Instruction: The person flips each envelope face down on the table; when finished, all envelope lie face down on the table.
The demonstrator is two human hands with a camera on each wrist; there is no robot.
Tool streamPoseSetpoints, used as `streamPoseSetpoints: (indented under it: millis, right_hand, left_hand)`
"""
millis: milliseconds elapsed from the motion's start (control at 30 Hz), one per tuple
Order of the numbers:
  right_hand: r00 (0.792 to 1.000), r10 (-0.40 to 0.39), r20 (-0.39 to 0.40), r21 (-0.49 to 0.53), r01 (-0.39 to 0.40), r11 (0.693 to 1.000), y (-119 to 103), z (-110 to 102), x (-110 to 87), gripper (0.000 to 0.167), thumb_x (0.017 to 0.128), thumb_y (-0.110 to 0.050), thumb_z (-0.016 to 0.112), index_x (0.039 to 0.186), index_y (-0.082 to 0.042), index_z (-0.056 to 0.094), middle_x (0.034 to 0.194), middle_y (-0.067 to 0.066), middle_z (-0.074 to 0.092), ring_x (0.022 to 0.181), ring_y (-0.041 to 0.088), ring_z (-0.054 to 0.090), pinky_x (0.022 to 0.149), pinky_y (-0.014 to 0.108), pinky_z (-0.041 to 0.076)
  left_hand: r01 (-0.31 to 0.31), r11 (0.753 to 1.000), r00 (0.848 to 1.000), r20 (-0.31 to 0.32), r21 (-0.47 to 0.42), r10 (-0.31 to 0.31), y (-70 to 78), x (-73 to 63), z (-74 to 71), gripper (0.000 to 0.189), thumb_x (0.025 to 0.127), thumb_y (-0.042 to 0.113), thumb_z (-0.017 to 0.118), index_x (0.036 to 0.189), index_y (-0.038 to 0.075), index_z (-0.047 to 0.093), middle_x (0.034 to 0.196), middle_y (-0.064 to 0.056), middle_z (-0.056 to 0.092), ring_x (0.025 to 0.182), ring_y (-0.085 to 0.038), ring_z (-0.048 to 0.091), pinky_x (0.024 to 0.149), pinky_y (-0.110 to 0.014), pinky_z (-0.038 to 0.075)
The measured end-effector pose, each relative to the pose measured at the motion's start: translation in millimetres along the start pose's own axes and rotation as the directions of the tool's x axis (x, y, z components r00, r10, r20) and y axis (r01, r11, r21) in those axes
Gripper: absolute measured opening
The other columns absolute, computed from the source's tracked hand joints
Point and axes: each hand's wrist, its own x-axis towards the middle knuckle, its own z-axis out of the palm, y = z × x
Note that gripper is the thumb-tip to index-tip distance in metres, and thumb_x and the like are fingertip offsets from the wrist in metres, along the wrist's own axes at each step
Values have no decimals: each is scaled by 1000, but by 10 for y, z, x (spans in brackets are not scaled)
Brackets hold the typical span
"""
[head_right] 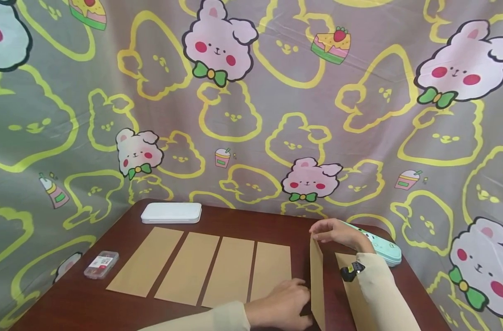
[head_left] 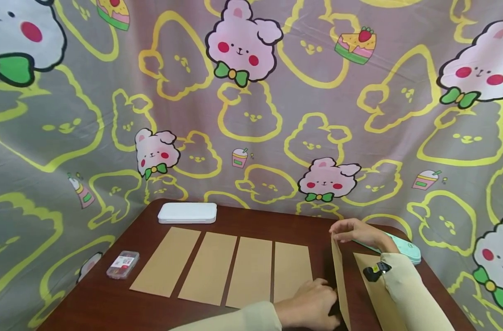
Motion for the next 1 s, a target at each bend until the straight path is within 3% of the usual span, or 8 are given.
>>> streamPoseSetpoints:
  millis: [100, 233, 367, 533, 733, 833, 1000]
  right_hand:
    - [1000, -16, 4, 3, 16, 1000, 1, -3, 0, 35, 100, -16, 65, 125, 9, 60, 115, 15, 72, 103, 16, 69, 91, 37, 58]
    - [998, -62, 18, 44, 61, 997, 31, -11, 0, 29, 102, -14, 62, 122, 7, 62, 119, 24, 70, 106, 17, 71, 92, 35, 59]
    - [991, -122, 53, 151, 113, 982, 79, -19, 8, 30, 103, -11, 59, 123, 11, 59, 121, 16, 70, 108, 14, 71, 97, 34, 58]
    - [985, -166, 44, 269, 148, 952, 142, -37, 33, 30, 105, -7, 55, 125, 15, 54, 122, 6, 72, 110, 12, 69, 101, 28, 55]
    - [987, -159, 16, 286, 148, 947, 153, -35, 46, 31, 105, -6, 55, 127, 15, 54, 126, 14, 70, 111, 10, 68, 101, 27, 55]
    - [989, -147, 12, 286, 137, 948, 146, -29, 47, 30, 105, -6, 55, 127, 14, 55, 127, 15, 70, 113, 13, 69, 102, 29, 55]
    - [990, -139, 20, 288, 128, 949, 146, -40, 49, 27, 105, -5, 53, 126, 12, 55, 127, 13, 70, 116, 15, 68, 102, 29, 55]
  left_hand:
    - [-6, 1000, 1000, -23, 11, 6, 6, -9, -6, 20, 88, 44, 70, 89, 24, 71, 98, 17, 73, 119, -5, 63, 100, -22, 49]
    - [22, 1000, 1000, 19, -22, -21, 8, -12, -47, 38, 91, 46, 66, 119, 22, 69, 123, 14, 70, 126, -9, 59, 101, -26, 49]
    - [53, 996, 997, 59, -75, -48, -1, -16, -73, 51, 94, 47, 63, 136, 19, 62, 139, 12, 63, 132, -11, 55, 102, -28, 49]
    - [58, 993, 998, 37, -99, -55, -42, -19, -59, 54, 97, 43, 60, 144, 14, 58, 145, 8, 60, 136, -11, 54, 106, -28, 48]
    - [81, 986, 995, 63, -146, -72, -119, 4, -33, 47, 99, 37, 58, 140, 14, 62, 141, 7, 63, 132, -8, 57, 104, -25, 49]
    - [137, 970, 989, 75, -201, -124, -182, 13, -78, 46, 99, 32, 57, 140, 12, 63, 139, 5, 65, 129, -9, 60, 100, -23, 51]
    - [186, 929, 977, -36, -319, -209, -252, -2, -248, 43, 102, 27, 52, 141, 12, 62, 134, 2, 68, 121, -9, 62, 95, -24, 52]
